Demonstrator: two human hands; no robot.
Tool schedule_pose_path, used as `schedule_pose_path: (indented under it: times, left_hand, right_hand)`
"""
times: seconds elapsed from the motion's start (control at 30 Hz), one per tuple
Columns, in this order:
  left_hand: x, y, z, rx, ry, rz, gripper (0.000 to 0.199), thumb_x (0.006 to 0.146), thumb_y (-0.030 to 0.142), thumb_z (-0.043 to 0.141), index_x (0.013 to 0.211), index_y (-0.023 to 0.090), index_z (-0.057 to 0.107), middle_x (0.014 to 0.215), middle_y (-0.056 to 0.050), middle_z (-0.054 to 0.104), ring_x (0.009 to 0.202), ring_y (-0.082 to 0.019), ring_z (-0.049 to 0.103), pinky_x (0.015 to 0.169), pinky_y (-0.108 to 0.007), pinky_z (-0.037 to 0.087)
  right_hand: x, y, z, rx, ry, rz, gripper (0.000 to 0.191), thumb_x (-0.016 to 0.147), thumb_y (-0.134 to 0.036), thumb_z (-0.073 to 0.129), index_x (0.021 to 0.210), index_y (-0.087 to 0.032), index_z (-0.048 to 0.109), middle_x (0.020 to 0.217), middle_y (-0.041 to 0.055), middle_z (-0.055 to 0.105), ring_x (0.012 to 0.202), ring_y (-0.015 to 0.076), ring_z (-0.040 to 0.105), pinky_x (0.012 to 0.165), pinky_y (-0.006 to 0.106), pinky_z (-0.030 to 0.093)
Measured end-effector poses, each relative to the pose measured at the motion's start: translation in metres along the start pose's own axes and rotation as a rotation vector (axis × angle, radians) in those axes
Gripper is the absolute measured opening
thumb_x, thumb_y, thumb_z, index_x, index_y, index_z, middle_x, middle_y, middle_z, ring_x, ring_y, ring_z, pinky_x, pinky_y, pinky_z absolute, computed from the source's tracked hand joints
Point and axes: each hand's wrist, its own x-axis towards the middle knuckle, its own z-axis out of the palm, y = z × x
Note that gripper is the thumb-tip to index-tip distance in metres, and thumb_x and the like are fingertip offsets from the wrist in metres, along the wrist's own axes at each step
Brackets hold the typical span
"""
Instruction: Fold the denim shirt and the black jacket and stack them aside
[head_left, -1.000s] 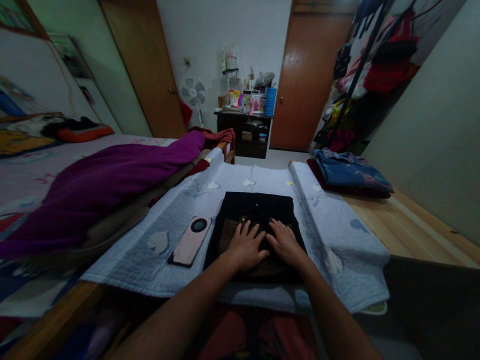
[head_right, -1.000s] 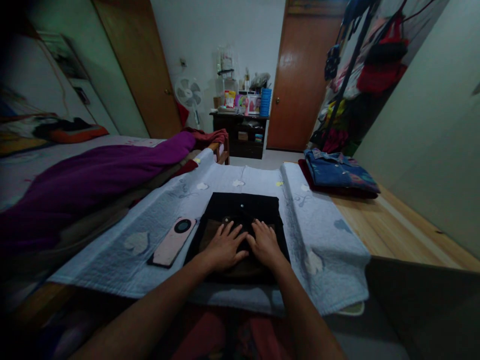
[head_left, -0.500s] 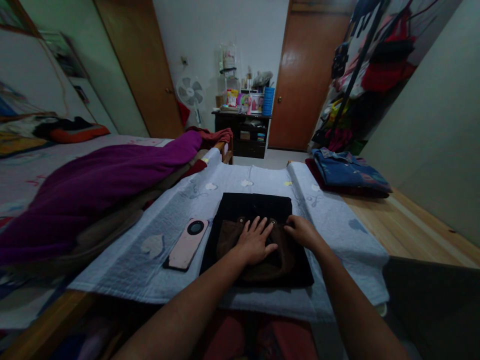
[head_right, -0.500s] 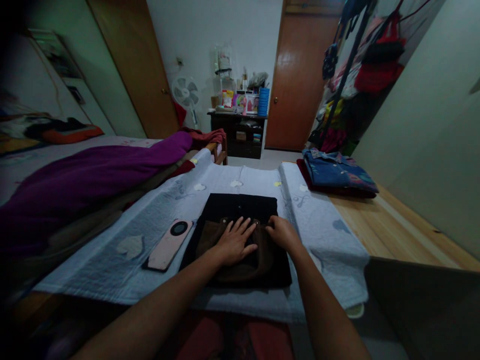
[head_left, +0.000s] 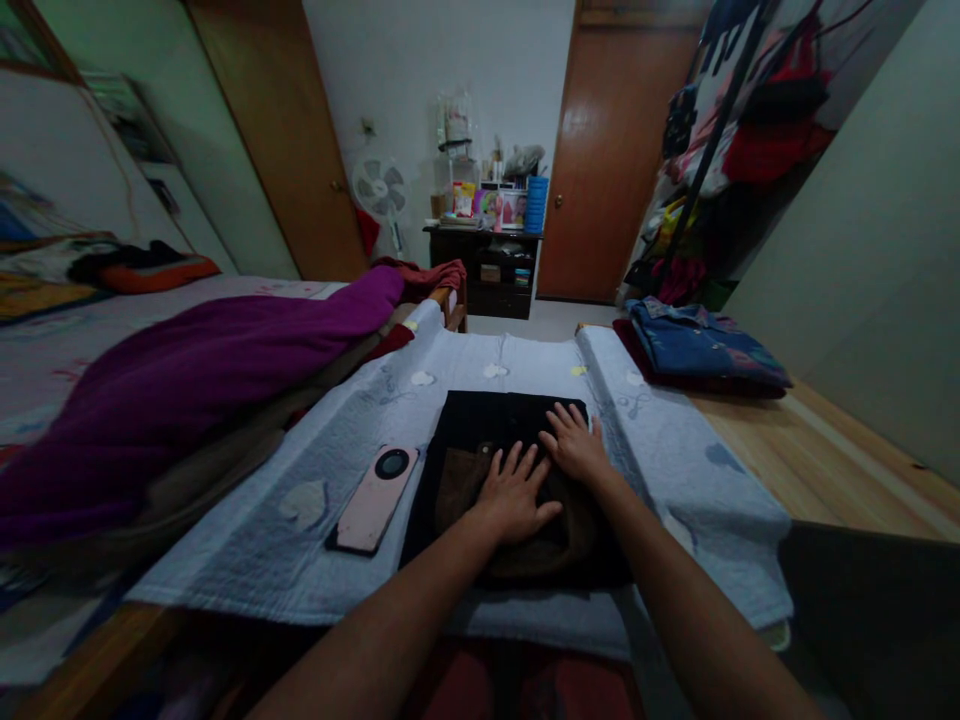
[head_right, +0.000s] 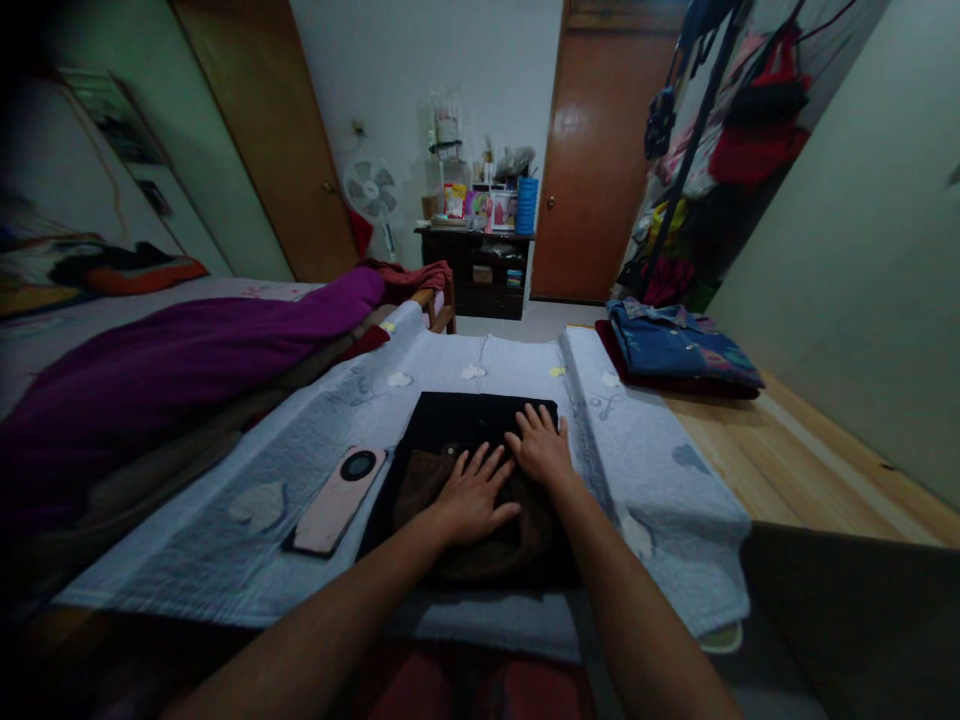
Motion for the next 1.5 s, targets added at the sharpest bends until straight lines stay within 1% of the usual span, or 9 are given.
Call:
schedule_pose_path:
  times: [0.13, 0.3, 0.5, 0.67, 0.9, 1.13, 1.3, 1.43, 1.5]
  left_hand:
    - [0.001, -0.001, 0.003, -0.015, -0.005, -0.002, 0.077, 0.085, 0.069, 0.032, 0.150, 0.030, 0.019, 0.159, -0.004, 0.016, 0.145, -0.032, 0.005, 0.114, -0.056, 0.006]
    - [0.001, -0.001, 0.003, -0.014, -0.001, -0.003, 0.078, 0.086, 0.071, 0.027, 0.151, 0.028, 0.019, 0.159, -0.005, 0.014, 0.145, -0.032, 0.003, 0.114, -0.057, 0.005]
    - [0.000, -0.001, 0.002, -0.018, -0.005, -0.001, 0.078, 0.086, 0.071, 0.028, 0.151, 0.029, 0.018, 0.159, -0.005, 0.015, 0.145, -0.031, 0.003, 0.114, -0.057, 0.005]
    - [0.002, -0.001, 0.003, -0.004, -0.010, -0.009, 0.078, 0.086, 0.070, 0.029, 0.151, 0.029, 0.018, 0.159, -0.005, 0.016, 0.145, -0.032, 0.004, 0.114, -0.058, 0.006]
    - [0.001, 0.000, 0.002, 0.001, 0.000, -0.006, 0.077, 0.086, 0.072, 0.024, 0.150, 0.029, 0.019, 0.159, -0.005, 0.016, 0.145, -0.031, 0.004, 0.114, -0.057, 0.007]
    - [0.001, -0.001, 0.003, -0.011, -0.007, -0.008, 0.078, 0.086, 0.073, 0.024, 0.151, 0.030, 0.017, 0.159, -0.005, 0.015, 0.145, -0.031, 0.003, 0.114, -0.058, 0.007]
    - [0.001, -0.001, 0.003, 0.010, -0.010, -0.008, 0.077, 0.086, 0.071, 0.025, 0.151, 0.030, 0.017, 0.159, -0.005, 0.015, 0.145, -0.031, 0.004, 0.114, -0.058, 0.007]
    - [0.000, -0.001, 0.002, 0.028, -0.018, -0.011, 0.077, 0.087, 0.071, 0.026, 0.151, 0.029, 0.015, 0.159, -0.005, 0.014, 0.145, -0.031, 0.004, 0.114, -0.057, 0.008]
    - [0.000, -0.001, 0.002, 0.026, -0.012, -0.007, 0.077, 0.087, 0.071, 0.025, 0.151, 0.030, 0.015, 0.159, -0.004, 0.014, 0.145, -0.030, 0.004, 0.114, -0.057, 0.008]
  right_hand:
    - [0.002, 0.015, -0.002, -0.078, 0.196, 0.240, 0.053, 0.093, -0.039, 0.043, 0.139, -0.013, 0.043, 0.153, 0.0185, 0.025, 0.142, 0.0403, 0.009, 0.106, 0.066, 0.009]
    - [0.011, 0.010, 0.004, 0.034, 0.147, 0.061, 0.042, 0.090, -0.030, 0.047, 0.131, -0.022, 0.052, 0.150, 0.0100, 0.036, 0.138, 0.0315, 0.026, 0.108, 0.056, 0.021]
    - [0.038, 0.027, 0.005, 0.190, 0.227, 0.207, 0.033, 0.086, -0.024, 0.053, 0.117, -0.016, 0.060, 0.120, 0.0105, 0.061, 0.115, 0.0228, 0.050, 0.098, 0.035, 0.035]
    - [0.048, 0.035, 0.010, 0.210, 0.259, 0.248, 0.020, 0.084, -0.025, 0.059, 0.101, -0.021, 0.067, 0.111, 0.0070, 0.061, 0.106, 0.0225, 0.051, 0.090, 0.034, 0.036]
    - [0.052, 0.034, 0.013, 0.002, 0.371, 0.067, 0.013, 0.085, -0.021, 0.056, 0.089, -0.022, 0.069, 0.108, 0.0059, 0.061, 0.103, 0.0226, 0.049, 0.093, 0.038, 0.030]
    - [0.063, 0.052, 0.001, -0.007, 0.368, 0.267, 0.020, 0.085, -0.018, 0.048, 0.095, -0.018, 0.066, 0.104, 0.0099, 0.061, 0.099, 0.0240, 0.052, 0.086, 0.035, 0.035]
    - [0.062, 0.052, 0.008, 0.073, 0.241, 0.212, 0.034, 0.082, -0.039, 0.060, 0.111, -0.020, 0.061, 0.117, 0.0094, 0.057, 0.108, 0.0261, 0.050, 0.087, 0.034, 0.037]
    - [0.062, 0.051, 0.006, 0.037, 0.409, 0.397, 0.029, 0.086, -0.020, 0.048, 0.113, -0.016, 0.060, 0.117, 0.0141, 0.056, 0.107, 0.0271, 0.050, 0.087, 0.036, 0.037]
    - [0.063, 0.052, 0.005, 0.068, 0.433, 0.337, 0.028, 0.086, -0.017, 0.046, 0.109, -0.016, 0.062, 0.115, 0.0130, 0.057, 0.106, 0.0258, 0.051, 0.088, 0.035, 0.036]
